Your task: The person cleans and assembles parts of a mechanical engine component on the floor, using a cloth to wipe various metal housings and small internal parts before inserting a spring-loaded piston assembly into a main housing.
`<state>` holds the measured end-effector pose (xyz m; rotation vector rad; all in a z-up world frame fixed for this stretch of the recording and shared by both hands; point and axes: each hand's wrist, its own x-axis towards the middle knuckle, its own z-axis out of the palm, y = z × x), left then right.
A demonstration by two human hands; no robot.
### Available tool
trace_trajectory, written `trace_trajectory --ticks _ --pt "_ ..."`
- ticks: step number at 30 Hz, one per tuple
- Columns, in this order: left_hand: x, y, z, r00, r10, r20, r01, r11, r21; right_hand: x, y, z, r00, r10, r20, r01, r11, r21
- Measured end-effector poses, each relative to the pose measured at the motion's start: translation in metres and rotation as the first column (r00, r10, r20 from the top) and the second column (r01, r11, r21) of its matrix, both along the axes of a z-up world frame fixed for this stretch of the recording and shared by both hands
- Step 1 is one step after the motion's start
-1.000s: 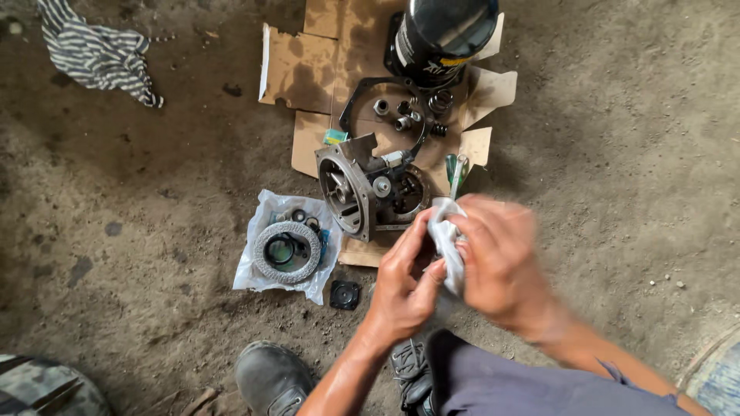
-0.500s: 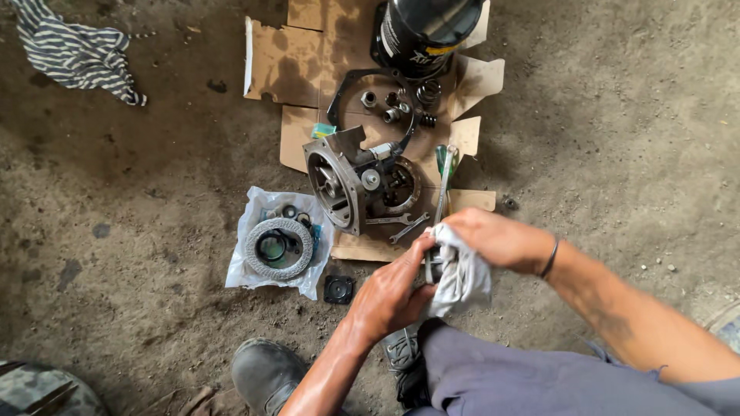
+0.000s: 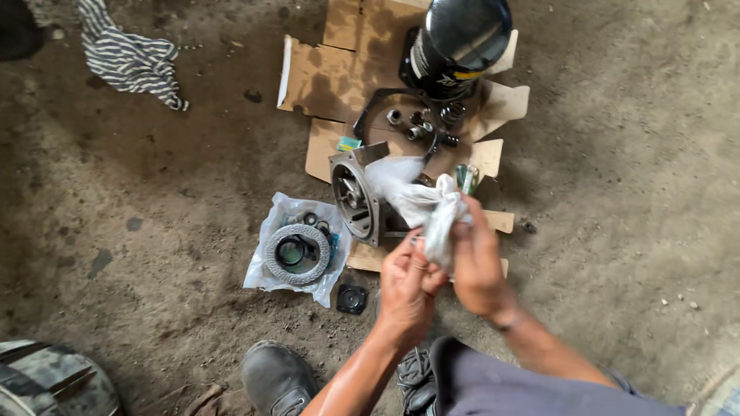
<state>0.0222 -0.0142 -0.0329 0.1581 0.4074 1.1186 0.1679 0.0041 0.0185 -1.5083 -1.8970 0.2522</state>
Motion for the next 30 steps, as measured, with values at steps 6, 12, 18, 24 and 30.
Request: trace_trajectory --ticks 6,12,18,24,30 --pt "0.007 0.0 -0.007 0.807 0.105 -0.582 -0.14 0.99 -0.016 -0.033 -0.015 0.006 0.907 -0.271 -0.322 0.086 0.869 -0.488" --pt "-0.011 0.029 0.014 0.936 0.224 -0.272 -0.265 0.956 -0.125 -0.019 -0.02 0.04 0.931 0.279 -0.236 -0.299 0.953 -0.056" --pt "-0.023 0.032 0.045 0.998 0.058 0.031 -0.053 0.989 -0.139 -0.001 -0.009 0.078 0.735 -0.191 -0.65 0.033 0.968 -0.247" --pt "-0.006 0.023 0.049 0.992 0.124 -0.013 -0.124 0.969 -0.214 -0.033 0.011 0.015 0.98 0.164 -0.111 -0.144 0.975 0.167" --pt "-0.008 0.02 0.042 0.993 0.12 0.006 -0.115 0.96 -0.255 -0.005 0.022 0.057 0.932 -0.055 -0.359 0.067 0.998 0.02"
